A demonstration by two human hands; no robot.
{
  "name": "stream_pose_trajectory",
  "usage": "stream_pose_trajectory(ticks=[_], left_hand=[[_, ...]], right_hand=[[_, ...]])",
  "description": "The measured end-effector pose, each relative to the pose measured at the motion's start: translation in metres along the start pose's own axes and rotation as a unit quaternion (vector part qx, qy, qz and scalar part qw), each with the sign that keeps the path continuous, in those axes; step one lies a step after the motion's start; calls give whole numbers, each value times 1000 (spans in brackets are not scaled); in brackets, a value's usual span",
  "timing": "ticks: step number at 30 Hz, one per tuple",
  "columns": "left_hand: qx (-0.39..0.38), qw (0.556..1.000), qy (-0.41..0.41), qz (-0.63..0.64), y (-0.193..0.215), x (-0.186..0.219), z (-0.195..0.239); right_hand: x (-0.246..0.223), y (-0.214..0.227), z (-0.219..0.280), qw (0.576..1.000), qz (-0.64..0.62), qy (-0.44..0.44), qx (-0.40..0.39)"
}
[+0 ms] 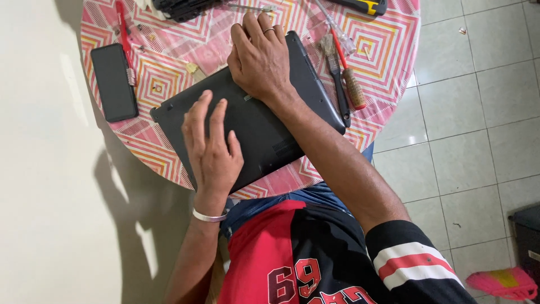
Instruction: The person aligns the bottom cover with the laptop chassis and presses it into place. They then use a screwdriver to tighten screws along the edges of the cover to secure it.
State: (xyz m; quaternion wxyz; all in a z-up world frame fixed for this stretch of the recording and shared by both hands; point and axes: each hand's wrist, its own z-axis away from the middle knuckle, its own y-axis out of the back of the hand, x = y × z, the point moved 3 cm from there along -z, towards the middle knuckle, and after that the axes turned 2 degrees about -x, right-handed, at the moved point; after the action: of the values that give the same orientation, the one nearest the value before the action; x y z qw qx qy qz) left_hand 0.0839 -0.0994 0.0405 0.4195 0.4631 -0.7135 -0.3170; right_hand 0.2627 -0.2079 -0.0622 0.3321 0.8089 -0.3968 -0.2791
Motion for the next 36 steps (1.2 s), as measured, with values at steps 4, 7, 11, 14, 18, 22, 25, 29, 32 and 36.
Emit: stream_pose_trajectory(ticks=[4,7,11,14,18,22,25,29,32,36], left_hand=[[-90,994,-51,20,-38,13,-1],[-115,991,-61,-16,-43,16,0],[-131,989,-62,-27,-43,18,-4],[-122,989,-68,-52,-44,20,-3],[-136,987,-70,-47,-44,22,-4],[-147,980,-80,-108,-44,20,-11],[-130,979,-94,-127,-54,14,-19],[-116,977,-98,-146,-68,9,-26],[-117,980,-89,-136,-71,9,-19],[-128,977,-85,-150,-70,13,-18]], right_hand=[[-1,32,-11,991,-99,-29,82],[-1,56,-20,965,-232,-36,115],[9,94,-26,936,-323,-44,134],[29,164,-17,931,-345,-91,82],[76,195,43,959,-241,-151,24],[94,200,93,975,-147,-157,-55],[74,196,95,981,-160,-113,-14],[48,180,95,972,-216,-96,-1],[47,170,101,972,-211,-104,-8],[43,169,110,973,-200,-112,-25]])
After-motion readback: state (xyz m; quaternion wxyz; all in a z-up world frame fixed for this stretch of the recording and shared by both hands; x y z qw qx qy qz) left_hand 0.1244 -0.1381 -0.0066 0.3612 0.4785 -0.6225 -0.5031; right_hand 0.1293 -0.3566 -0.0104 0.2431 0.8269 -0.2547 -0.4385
